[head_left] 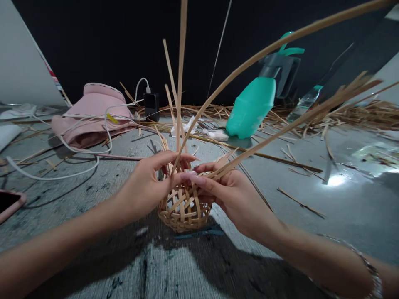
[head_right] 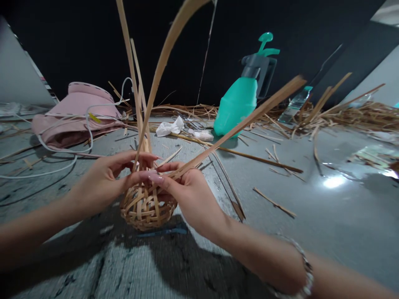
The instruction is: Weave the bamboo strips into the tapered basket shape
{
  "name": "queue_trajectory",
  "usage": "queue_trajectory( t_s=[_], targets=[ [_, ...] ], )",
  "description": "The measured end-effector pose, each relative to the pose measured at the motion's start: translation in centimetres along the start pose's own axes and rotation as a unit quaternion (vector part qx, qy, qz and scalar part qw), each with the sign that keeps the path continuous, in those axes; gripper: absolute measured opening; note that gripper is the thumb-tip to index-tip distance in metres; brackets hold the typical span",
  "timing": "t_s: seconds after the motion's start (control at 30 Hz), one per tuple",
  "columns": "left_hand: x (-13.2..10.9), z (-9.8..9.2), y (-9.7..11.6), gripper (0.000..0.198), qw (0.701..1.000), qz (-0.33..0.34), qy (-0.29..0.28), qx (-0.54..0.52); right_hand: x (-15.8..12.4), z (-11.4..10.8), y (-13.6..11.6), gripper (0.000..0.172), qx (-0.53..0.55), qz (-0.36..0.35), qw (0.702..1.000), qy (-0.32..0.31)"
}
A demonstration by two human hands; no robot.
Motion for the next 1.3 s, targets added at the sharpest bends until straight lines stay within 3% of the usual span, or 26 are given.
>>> queue_trajectory(
  t_s=[0.2, 0.5, 0.63, 0.83, 0.97, 1.03, 1.07, 1.2, 1.3],
  targets=[
    [0.0, -0.1, -0.2, 0.028, 1.0, -0.013, 0.009, 0.001, 0.3, 0.0, -0.3, 0.02, -0.01, 0.028, 0.997, -0.068],
    [0.1, 0.3, -0.2, 0.029, 0.998, -0.031, -0.019, -0.059, 0.5, -0.1, -0.1, 0.015, 0.041, 0.055, 0.995, -0.078],
    [0.1, 0.7, -0.5, 0.029, 0.99, -0.056, -0.058, -0.116, 0.6, 0.0, -0.1, 0.008, 0.044, 0.042, 0.993, -0.097],
    [0.2, 0.7, -0.1, 0.027, 0.982, -0.077, -0.097, -0.141, 0.6, 0.0, -0.1, 0.011, 0.016, 0.034, 0.996, -0.077],
    [0.4, -0.1, 0.5, 0.032, 0.972, -0.081, -0.177, -0.13, 0.5, -0.2, -0.1, 0.015, 0.003, 0.037, 0.998, -0.052],
    [0.6, -1.0, 0.9, 0.03, 0.977, -0.052, -0.19, -0.086, 0.6, -0.2, -0.1, 0.017, -0.007, 0.028, 0.998, -0.053],
    [0.6, -1.5, 1.1, 0.028, 0.982, -0.036, -0.179, -0.047, 0.6, -0.2, -0.2, 0.017, -0.013, 0.023, 0.998, -0.055],
    [0.6, -3.6, 2.2, 0.011, 0.996, 0.03, -0.034, 0.08, 0.7, -0.2, -0.2, 0.016, -0.025, 0.009, 0.998, -0.065],
    [0.1, -3.9, 2.8, 0.014, 0.989, 0.023, 0.011, 0.146, 0.8, -0.2, -0.2, 0.014, -0.024, 0.004, 0.996, -0.083]
  ],
)
Point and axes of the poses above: each hand's wrist, its own x-axis towards the middle knuckle, its own z-axis out of the palm, y = z × x, the point moved 4 cm from there along x, towards the middle knuckle, and after that the axes turned 9 degrees about -z, right-handed, at the moved point
